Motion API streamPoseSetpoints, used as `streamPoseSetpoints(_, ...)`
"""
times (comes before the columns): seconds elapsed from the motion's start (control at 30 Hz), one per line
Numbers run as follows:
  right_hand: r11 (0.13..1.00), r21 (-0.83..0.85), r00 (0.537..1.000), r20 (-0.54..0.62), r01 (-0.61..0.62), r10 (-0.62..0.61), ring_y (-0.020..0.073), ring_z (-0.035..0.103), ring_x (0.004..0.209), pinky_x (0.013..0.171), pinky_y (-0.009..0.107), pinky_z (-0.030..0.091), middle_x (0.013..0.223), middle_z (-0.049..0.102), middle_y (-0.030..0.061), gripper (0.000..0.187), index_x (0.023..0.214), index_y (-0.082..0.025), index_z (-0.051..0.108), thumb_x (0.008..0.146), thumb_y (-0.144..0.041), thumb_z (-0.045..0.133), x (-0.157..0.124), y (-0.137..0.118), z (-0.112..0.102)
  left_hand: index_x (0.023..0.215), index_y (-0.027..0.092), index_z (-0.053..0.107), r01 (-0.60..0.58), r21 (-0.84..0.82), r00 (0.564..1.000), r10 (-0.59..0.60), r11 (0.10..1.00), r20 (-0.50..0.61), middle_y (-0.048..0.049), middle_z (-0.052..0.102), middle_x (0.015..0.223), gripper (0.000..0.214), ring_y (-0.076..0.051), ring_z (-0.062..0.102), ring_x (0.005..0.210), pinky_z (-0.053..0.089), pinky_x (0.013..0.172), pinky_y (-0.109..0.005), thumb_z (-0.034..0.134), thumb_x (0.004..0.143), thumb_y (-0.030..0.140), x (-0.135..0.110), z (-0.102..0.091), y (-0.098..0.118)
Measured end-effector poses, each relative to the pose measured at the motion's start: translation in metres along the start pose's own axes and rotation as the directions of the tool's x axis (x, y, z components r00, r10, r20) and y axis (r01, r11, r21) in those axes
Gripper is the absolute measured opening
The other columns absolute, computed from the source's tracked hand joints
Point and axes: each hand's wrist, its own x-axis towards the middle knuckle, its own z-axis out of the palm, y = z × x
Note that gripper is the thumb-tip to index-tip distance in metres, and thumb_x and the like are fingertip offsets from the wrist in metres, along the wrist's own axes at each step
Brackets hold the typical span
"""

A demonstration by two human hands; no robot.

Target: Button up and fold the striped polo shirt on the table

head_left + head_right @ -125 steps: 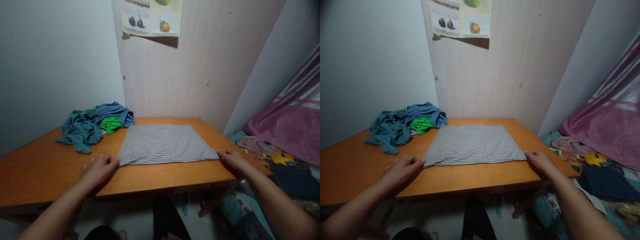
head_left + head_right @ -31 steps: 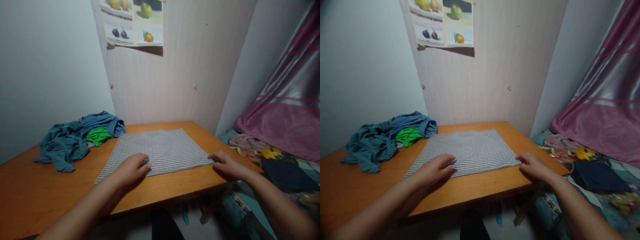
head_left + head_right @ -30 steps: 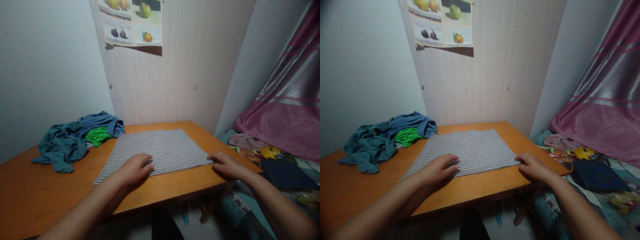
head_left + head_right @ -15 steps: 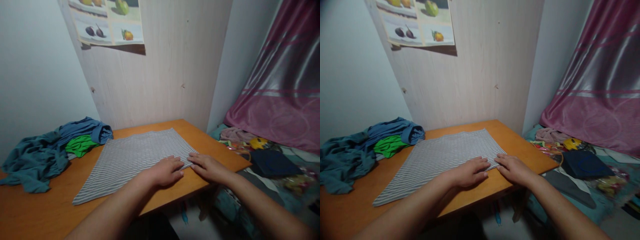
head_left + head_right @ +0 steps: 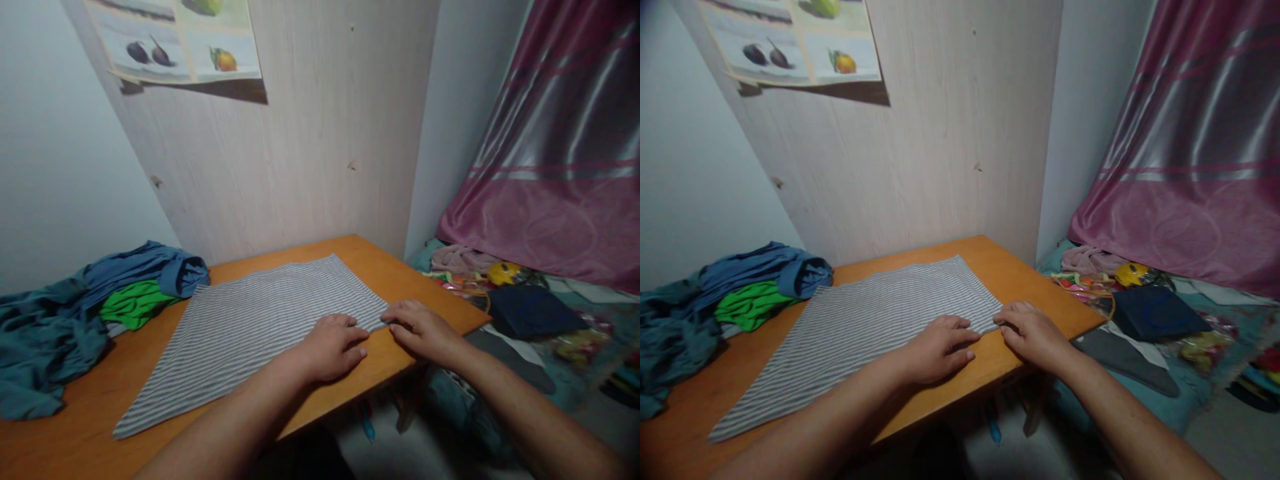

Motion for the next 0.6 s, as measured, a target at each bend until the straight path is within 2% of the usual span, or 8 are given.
streamPoseSetpoints(0.07, 0.999, 0.001, 0.999, 0.030, 0.032, -0.032, 0.0243, 0.061, 0.106, 0.094, 0.038, 0.046, 0.111, 0.070, 0.0062, 0.026, 0.101, -0.027, 0.073, 0.085, -0.018, 0.055, 0.002, -0.001, 0.002, 0.129, 0.029, 0.064, 0.002, 0.018, 1.000, -0.002, 1.000, -0.003, -0.0093, 0.060, 0.133, 0.041, -0.030, 0.053, 0.122, 0.041, 0.104, -0.048, 0.053, 0.093, 0.045, 0.003, 0.002, 0.001)
streamPoseSetpoints(0.13, 1.000, -0.007, 0.999, 0.037, 0.000, 0.000, 0.0237, 0.061, 0.101, 0.091, 0.037, 0.046, 0.105, 0.070, 0.0059, 0.024, 0.097, -0.026, 0.073, 0.085, -0.017, 0.054, 0.002, 0.002, 0.001, 0.127, 0.028, 0.065, -0.012, 0.020, 1.000, 0.012, 1.000, 0.012, -0.0082, 0.062, 0.127, 0.039, -0.029, 0.055, 0.118, 0.041, 0.103, -0.046, 0.054, 0.093, 0.044, 0.005, 0.001, 0.001)
streamPoseSetpoints(0.23, 0.994, -0.072, 0.996, 0.013, -0.088, 0.089, 0.0240, 0.060, 0.098, 0.090, 0.036, 0.045, 0.101, 0.069, 0.0070, 0.029, 0.106, -0.023, 0.070, 0.082, -0.017, 0.055, 0.002, 0.010, -0.006, 0.118, 0.026, 0.068, -0.015, 0.013, 0.999, 0.015, 1.000, 0.039, -0.0074, 0.065, 0.117, 0.033, -0.027, 0.057, 0.111, 0.043, 0.100, -0.044, 0.054, 0.094, 0.043, 0.010, -0.004, 0.002)
streamPoseSetpoints(0.33, 0.986, -0.134, 0.992, 0.067, -0.101, 0.111, 0.0245, 0.058, 0.100, 0.089, 0.035, 0.044, 0.102, 0.066, 0.0076, 0.036, 0.113, -0.024, 0.069, 0.081, -0.016, 0.056, 0.002, 0.015, -0.009, 0.109, 0.024, 0.068, 0.049, 0.018, 0.998, -0.049, 0.999, 0.042, -0.0084, 0.066, 0.109, 0.029, -0.026, 0.058, 0.104, 0.046, 0.094, -0.042, 0.056, 0.092, 0.044, 0.017, -0.006, 0.005)
streamPoseSetpoints(0.47, 0.977, -0.178, 0.985, 0.105, -0.119, 0.139, 0.0227, 0.058, 0.095, 0.082, 0.033, 0.042, 0.093, 0.064, 0.0065, 0.022, 0.097, -0.024, 0.070, 0.089, -0.019, 0.051, 0.008, 0.013, -0.005, 0.106, 0.022, 0.064, 0.148, 0.057, 0.988, -0.150, 0.987, 0.024, -0.0095, 0.066, 0.105, 0.032, -0.027, 0.059, 0.097, 0.049, 0.082, -0.039, 0.060, 0.087, 0.048, 0.031, -0.004, 0.011)
streamPoseSetpoints(0.6, 0.977, -0.155, 0.985, 0.060, -0.149, 0.160, 0.0206, 0.057, 0.087, 0.075, 0.031, 0.041, 0.090, 0.062, 0.0065, 0.017, 0.091, -0.021, 0.063, 0.094, -0.022, 0.046, 0.017, 0.009, -0.001, 0.105, 0.022, 0.062, 0.195, 0.123, 0.980, -0.197, 0.973, 0.008, -0.0108, 0.066, 0.106, 0.041, -0.029, 0.061, 0.096, 0.050, 0.078, -0.040, 0.061, 0.084, 0.057, 0.049, -0.002, 0.018)
